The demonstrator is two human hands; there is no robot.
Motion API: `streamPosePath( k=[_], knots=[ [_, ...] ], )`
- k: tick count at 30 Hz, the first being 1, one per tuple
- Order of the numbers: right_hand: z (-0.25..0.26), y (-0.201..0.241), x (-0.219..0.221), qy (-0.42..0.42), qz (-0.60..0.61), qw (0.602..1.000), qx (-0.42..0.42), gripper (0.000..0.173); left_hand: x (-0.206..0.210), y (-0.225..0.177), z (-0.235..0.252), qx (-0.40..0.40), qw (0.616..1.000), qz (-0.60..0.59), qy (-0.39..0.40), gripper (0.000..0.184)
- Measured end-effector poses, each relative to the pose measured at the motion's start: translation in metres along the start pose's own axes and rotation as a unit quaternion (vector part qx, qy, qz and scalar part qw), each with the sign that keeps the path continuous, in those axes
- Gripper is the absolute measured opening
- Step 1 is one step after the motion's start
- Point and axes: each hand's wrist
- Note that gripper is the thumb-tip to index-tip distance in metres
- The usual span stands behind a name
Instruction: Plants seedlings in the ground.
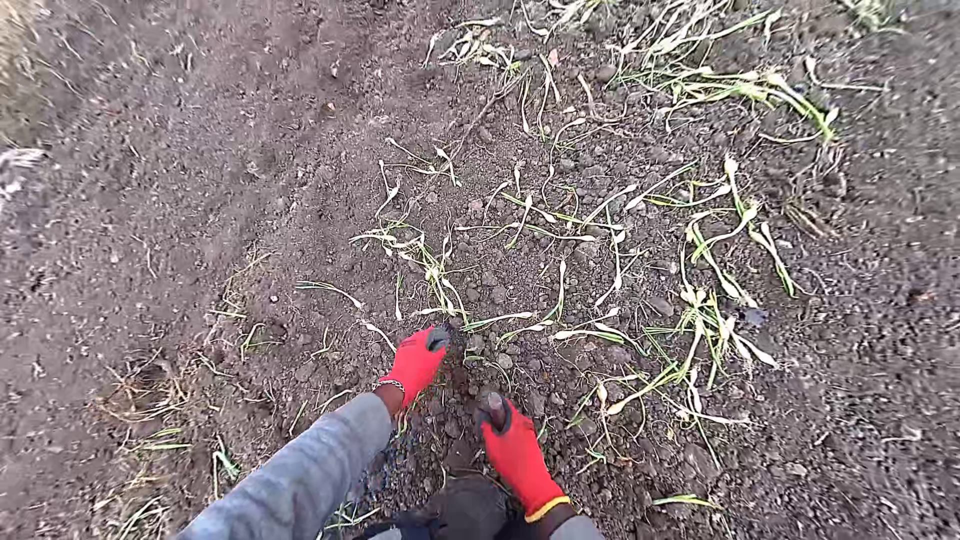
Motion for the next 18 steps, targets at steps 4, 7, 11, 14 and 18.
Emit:
streamPosePath(
  k=[4,7,11,14,18],
  knots=[
    [0.005,0.001,0.003,-0.027,0.011,0.999,-0.018,0.056,-0.025,-0.023,0.006,0.082,0.978,0.185,0.056,0.035],
    [0.01,-0.003,0.004,-0.033,0.01,0.998,-0.047,0.054,0.004,-0.03,0.034,0.133,0.961,0.229,0.079,0.037],
    [0.008,-0.026,0.009,-0.074,0.053,0.993,-0.072,0.048,0.057,-0.026,0.063,0.133,0.963,0.205,0.11,0.07],
    [0.004,-0.04,0.02,-0.112,0.083,0.987,-0.083,0.043,0.062,-0.007,0.066,0.168,0.968,0.161,0.092,0.058],
    [0.011,-0.037,0.024,-0.119,0.116,0.983,-0.076,0.044,0.044,-0.006,0.058,0.177,0.977,0.095,0.073,0.035]
  ],
)
Point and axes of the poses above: each hand's wrist, its own z-axis towards the middle knuckle, its own x-axis out of the palm, y = z × x, and after that the axes turned 1 degree about y, right-handed
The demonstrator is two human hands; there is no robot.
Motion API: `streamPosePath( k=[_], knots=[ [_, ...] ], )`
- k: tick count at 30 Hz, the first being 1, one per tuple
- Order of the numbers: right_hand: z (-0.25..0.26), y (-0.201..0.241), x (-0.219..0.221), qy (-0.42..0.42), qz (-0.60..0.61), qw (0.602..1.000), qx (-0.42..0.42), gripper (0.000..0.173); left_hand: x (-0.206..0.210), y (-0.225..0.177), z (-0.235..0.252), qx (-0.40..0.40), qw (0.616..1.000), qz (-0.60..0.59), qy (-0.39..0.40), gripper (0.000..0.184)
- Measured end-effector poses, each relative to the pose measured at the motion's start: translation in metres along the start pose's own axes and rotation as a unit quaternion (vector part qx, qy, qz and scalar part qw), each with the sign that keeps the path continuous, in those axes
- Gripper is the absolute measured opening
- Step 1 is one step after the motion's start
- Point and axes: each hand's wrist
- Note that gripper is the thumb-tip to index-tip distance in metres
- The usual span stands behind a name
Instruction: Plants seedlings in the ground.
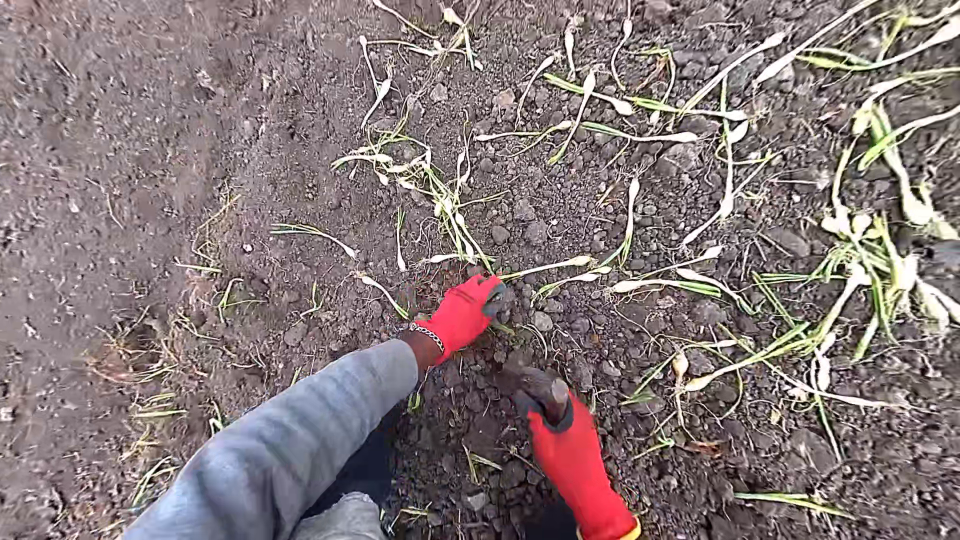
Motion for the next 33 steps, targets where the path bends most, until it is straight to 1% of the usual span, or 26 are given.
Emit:
streamPosePath(
  k=[2,3,5,7,8,10,12,13,14,15,16,17,18,19,20,21,22,23,24,26,27,28,29,30,32,33],
  knots=[
    [-0.003,0.005,-0.002,0.015,-0.019,0.999,0.024,0.044,-0.009,0.012,-0.013,0.047,0.997,-0.03,-0.045,0.029],
    [-0.003,0.009,-0.002,0.023,-0.035,0.999,0.026,0.045,-0.018,0.017,-0.023,0.052,0.995,-0.054,-0.07,0.027],
    [0.007,0.023,0.0,0.037,-0.075,0.996,0.022,0.048,-0.043,0.026,-0.035,0.033,0.985,-0.119,-0.121,0.027],
    [0.018,0.047,0.0,0.081,-0.126,0.988,0.045,0.05,-0.056,0.04,-0.044,0.03,0.974,-0.167,-0.154,0.028],
    [0.023,0.062,-0.002,0.105,-0.152,0.981,0.055,0.048,-0.058,0.047,-0.048,0.033,0.972,-0.177,-0.151,0.029],
    [0.034,0.1,-0.016,0.111,-0.17,0.979,0.027,0.045,-0.075,0.056,-0.055,0.045,0.973,-0.172,-0.148,0.032],
    [0.033,0.14,-0.036,0.056,-0.118,0.989,-0.072,0.035,-0.096,0.063,-0.074,0.072,0.973,-0.139,-0.169,0.038],
    [0.032,0.164,-0.047,0.033,-0.052,0.989,-0.134,0.028,-0.099,0.067,-0.085,0.082,0.976,-0.118,-0.165,0.038],
    [0.035,0.191,-0.056,0.025,0.015,0.979,-0.202,0.02,-0.095,0.074,-0.095,0.076,0.981,-0.098,-0.146,0.037],
    [0.042,0.218,-0.063,0.015,0.039,0.969,-0.244,0.013,-0.088,0.082,-0.105,0.054,0.989,-0.078,-0.109,0.034],
    [0.049,0.246,-0.065,-0.001,0.002,0.974,-0.227,0.011,-0.079,0.092,-0.112,0.026,0.995,-0.062,-0.071,0.033],
    [0.058,0.271,-0.059,-0.006,-0.054,0.986,-0.159,0.009,-0.075,0.101,-0.116,0.007,0.997,-0.049,-0.061,0.03],
    [0.071,0.271,-0.048,0.021,-0.115,0.985,-0.127,0.014,-0.079,0.106,-0.115,0.002,0.997,-0.033,-0.075,0.025],
    [0.085,0.247,-0.024,0.005,-0.136,0.98,-0.145,0.02,-0.089,0.109,-0.112,0.01,0.995,-0.007,-0.1,0.02],
    [0.098,0.214,0.011,0.004,-0.159,0.977,-0.142,0.023,-0.101,0.109,-0.106,0.024,0.99,0.033,-0.132,0.018],
    [0.108,0.168,0.052,0.013,-0.162,0.979,-0.126,0.025,-0.113,0.108,-0.097,0.031,0.984,0.075,-0.158,0.018],
    [0.115,0.12,0.087,0.025,-0.173,0.979,-0.103,0.026,-0.124,0.103,-0.083,0.027,0.979,0.112,-0.166,0.018],
    [0.117,0.088,0.107,0.041,-0.182,0.98,-0.062,0.029,-0.128,0.094,-0.066,0.023,0.977,0.142,-0.157,0.019],
    [0.118,0.079,0.11,0.053,-0.181,0.982,-0.021,0.032,-0.121,0.083,-0.047,0.028,0.977,0.168,-0.128,0.019],
    [0.101,0.095,0.086,0.032,-0.161,0.986,0.015,0.032,-0.078,0.066,-0.015,0.053,0.98,0.191,-0.003,0.018],
    [0.079,0.105,0.068,0.009,-0.15,0.989,0.008,0.031,-0.049,0.06,-0.011,0.071,0.979,0.181,0.069,0.018],
    [0.063,0.113,0.053,-0.013,-0.141,0.99,-0.013,0.033,-0.031,0.058,-0.01,0.087,0.977,0.162,0.111,0.021],
    [0.055,0.113,0.045,-0.027,-0.127,0.991,-0.039,0.033,-0.029,0.063,-0.009,0.094,0.98,0.144,0.101,0.027],
    [0.048,0.105,0.045,-0.033,-0.113,0.992,-0.045,0.034,-0.034,0.073,-0.016,0.096,0.985,0.13,0.052,0.032],
    [0.041,0.079,0.055,-0.018,-0.14,0.99,-0.022,0.038,-0.054,0.093,-0.049,0.08,0.988,0.11,-0.081,0.032],
    [0.054,0.077,0.061,-0.006,-0.165,0.986,-0.018,0.039,-0.071,0.106,-0.057,0.061,0.981,0.117,-0.14,0.03]
  ],
)
Point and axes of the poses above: each hand's wrist, its own z-axis towards the middle knuckle, its own x-axis out of the palm, y = z × x, and after that the axes turned 1 degree about y, right-handed
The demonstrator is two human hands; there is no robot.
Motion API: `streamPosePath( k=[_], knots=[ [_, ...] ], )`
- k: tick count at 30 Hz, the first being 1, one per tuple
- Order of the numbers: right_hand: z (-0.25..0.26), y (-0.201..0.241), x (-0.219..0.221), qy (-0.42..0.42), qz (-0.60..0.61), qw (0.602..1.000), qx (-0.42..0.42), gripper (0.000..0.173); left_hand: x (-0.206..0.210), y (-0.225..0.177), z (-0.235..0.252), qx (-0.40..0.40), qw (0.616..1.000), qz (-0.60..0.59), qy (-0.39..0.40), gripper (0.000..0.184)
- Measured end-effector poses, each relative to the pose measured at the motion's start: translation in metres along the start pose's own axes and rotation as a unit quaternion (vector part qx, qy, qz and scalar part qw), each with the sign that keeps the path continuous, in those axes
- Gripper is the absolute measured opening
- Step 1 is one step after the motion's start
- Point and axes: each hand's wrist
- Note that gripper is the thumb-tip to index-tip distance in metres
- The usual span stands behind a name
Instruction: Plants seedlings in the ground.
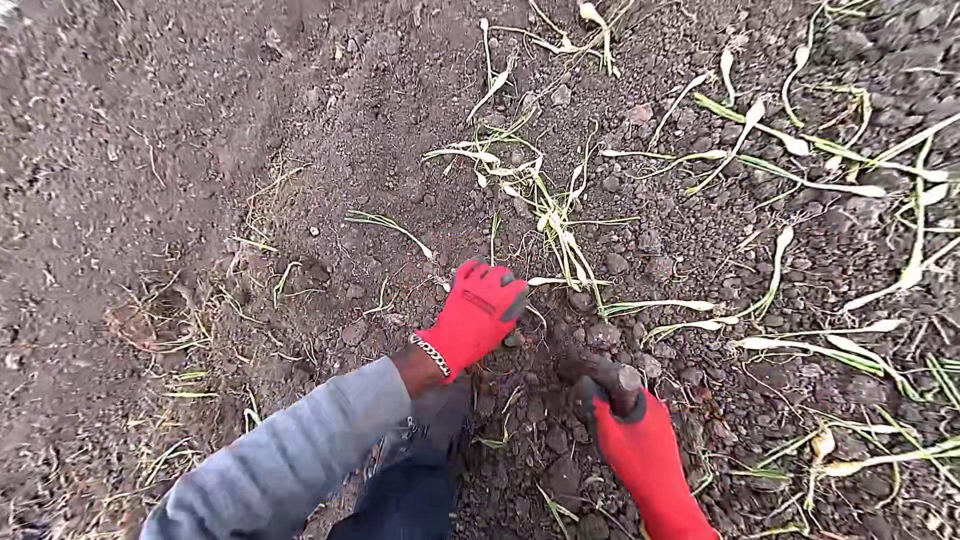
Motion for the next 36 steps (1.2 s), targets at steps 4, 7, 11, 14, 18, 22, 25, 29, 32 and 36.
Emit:
streamPosePath(
  k=[4,7,11,14,18,22,25,29,32,36],
  knots=[
    [0.027,0.083,-0.043,0.014,-0.042,0.998,-0.039,0.028,0.005,0.046,-0.007,-0.078,0.99,0.022,0.115,0.032],
    [0.029,0.165,-0.094,-0.033,0.111,0.967,-0.226,0.018,0.014,0.051,-0.011,-0.073,0.987,-0.009,0.143,0.028],
    [0.05,0.219,-0.082,-0.038,0.126,0.968,-0.214,0.016,-0.026,0.08,-0.037,-0.159,0.975,-0.153,0.013,0.023],
    [0.09,0.155,0.044,0.041,-0.033,0.991,-0.123,0.024,-0.074,0.092,-0.031,-0.207,0.927,-0.288,-0.12,0.019],
    [0.09,0.11,0.082,0.112,-0.085,0.99,0.019,0.031,-0.052,0.067,0.006,-0.195,0.911,-0.359,-0.052,0.017],
    [0.014,0.108,0.023,0.026,-0.07,0.997,-0.034,0.04,0.026,0.051,-0.004,-0.173,0.944,-0.241,0.142,0.03],
    [-0.005,0.071,0.037,0.056,-0.107,0.992,0.028,0.045,-0.004,0.066,-0.01,-0.141,0.971,-0.177,0.077,0.032],
    [0.016,0.077,0.035,0.06,-0.105,0.991,0.051,0.043,0.001,0.071,0.017,-0.039,0.986,-0.057,0.152,0.041],
    [0.021,0.135,-0.013,-0.002,-0.038,0.999,-0.037,0.03,0.018,0.066,0.023,-0.005,0.977,-0.034,0.209,0.048],
    [0.031,0.247,-0.075,-0.027,0.16,0.951,-0.262,0.009,-0.011,0.1,0.006,-0.057,0.984,-0.083,0.15,0.031]
  ],
)
Point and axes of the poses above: each hand's wrist, its own z-axis towards the middle knuckle, its own x-axis out of the palm, y = z × x, and after that the axes turned 1 degree about y, right-handed
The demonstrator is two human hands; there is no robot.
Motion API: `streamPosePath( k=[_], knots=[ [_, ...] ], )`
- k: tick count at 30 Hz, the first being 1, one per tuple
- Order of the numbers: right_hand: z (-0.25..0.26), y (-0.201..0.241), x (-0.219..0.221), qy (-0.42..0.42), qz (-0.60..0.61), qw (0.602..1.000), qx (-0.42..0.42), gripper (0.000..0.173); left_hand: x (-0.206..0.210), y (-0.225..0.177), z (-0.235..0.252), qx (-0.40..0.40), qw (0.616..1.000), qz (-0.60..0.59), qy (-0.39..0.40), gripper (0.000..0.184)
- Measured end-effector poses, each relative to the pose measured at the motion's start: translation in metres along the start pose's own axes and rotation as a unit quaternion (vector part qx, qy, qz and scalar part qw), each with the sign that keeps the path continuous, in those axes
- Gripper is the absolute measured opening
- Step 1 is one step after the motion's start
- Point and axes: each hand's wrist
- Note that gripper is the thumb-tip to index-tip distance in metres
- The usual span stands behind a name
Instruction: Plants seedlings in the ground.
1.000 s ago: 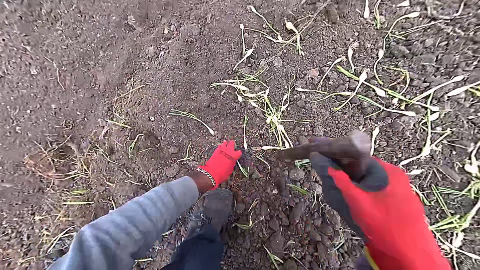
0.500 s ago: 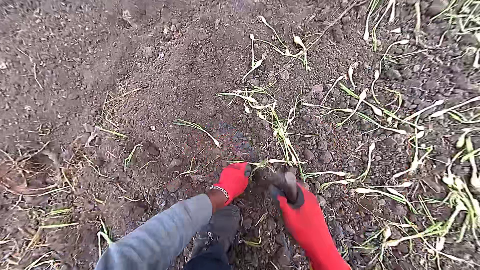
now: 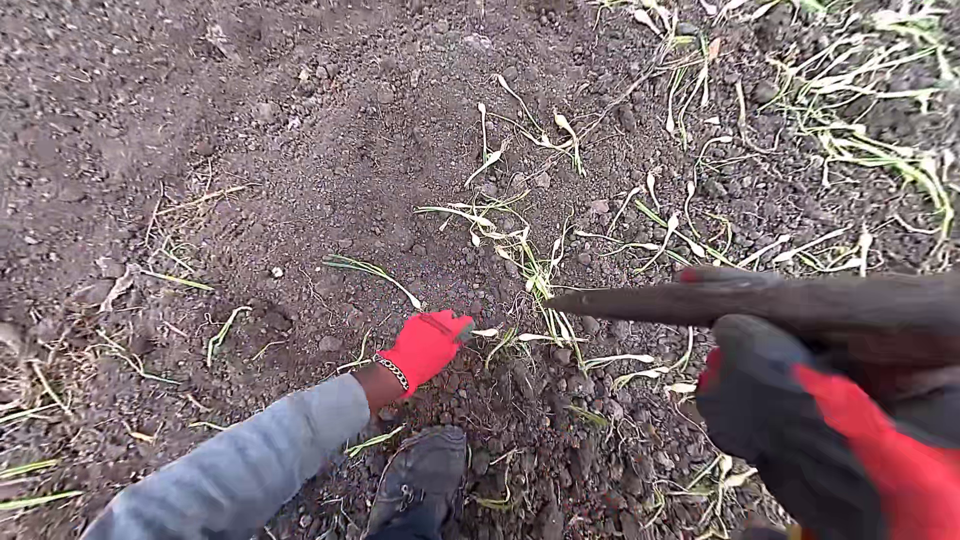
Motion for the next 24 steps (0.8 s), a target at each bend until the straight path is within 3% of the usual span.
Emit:
streamPosePath(
  k=[1,3,5,6,7,9,12,13,15,17,19,21,24],
  knots=[
    [0.018,0.007,0.001,-0.004,0.014,1.0,-0.02,0.012,-0.011,0.015,-0.008,-0.013,1.0,-0.002,-0.027,0.031],
    [0.042,0.0,0.028,-0.019,-0.063,0.998,0.017,0.019,-0.043,0.042,-0.021,-0.033,0.995,0.001,-0.091,0.028],
    [0.044,-0.064,0.095,-0.047,-0.152,0.982,0.103,0.023,-0.08,0.052,-0.026,-0.038,0.986,0.029,-0.159,0.023],
    [0.034,-0.113,0.129,-0.021,-0.178,0.972,0.152,0.027,-0.094,0.047,-0.024,-0.045,0.983,0.052,-0.17,0.021],
    [0.02,-0.159,0.154,0.014,-0.199,0.961,0.19,0.031,-0.103,0.038,-0.017,-0.056,0.983,0.081,-0.157,0.02],
    [0.0,-0.191,0.157,0.083,-0.211,0.932,0.283,0.032,-0.083,0.009,0.003,-0.047,0.991,0.117,-0.049,0.022],
    [-0.027,-0.151,0.109,0.045,-0.182,0.944,0.272,0.024,-0.01,-0.011,0.023,0.04,0.987,0.083,0.129,0.028],
    [-0.041,-0.137,0.097,0.033,-0.185,0.951,0.247,0.025,0.003,-0.007,0.018,0.066,0.989,0.052,0.124,0.03],
    [-0.059,-0.137,0.092,0.038,-0.225,0.948,0.223,0.035,-0.006,0.011,0.012,0.064,0.997,-0.005,0.029,0.032],
    [-0.061,-0.158,0.105,0.088,-0.238,0.927,0.276,0.039,-0.034,0.042,0.013,0.005,0.999,0.01,-0.04,0.038],
    [-0.034,-0.15,0.113,0.137,-0.259,0.906,0.306,0.036,-0.044,0.083,0.026,-0.056,0.996,0.058,-0.034,0.049],
    [0.005,-0.105,0.111,0.116,-0.26,0.924,0.256,0.025,-0.032,0.119,0.032,-0.057,0.996,0.061,-0.015,0.047],
    [0.055,-0.011,0.105,0.014,-0.168,0.981,0.092,0.019,-0.018,0.135,0.01,-0.02,0.999,-0.017,-0.045,0.026]
  ],
)
Point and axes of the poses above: each hand's wrist, its own z-axis towards the middle knuckle, its own x-axis out of the palm, y = z × x, and after that the axes turned 1 degree about y, right-handed
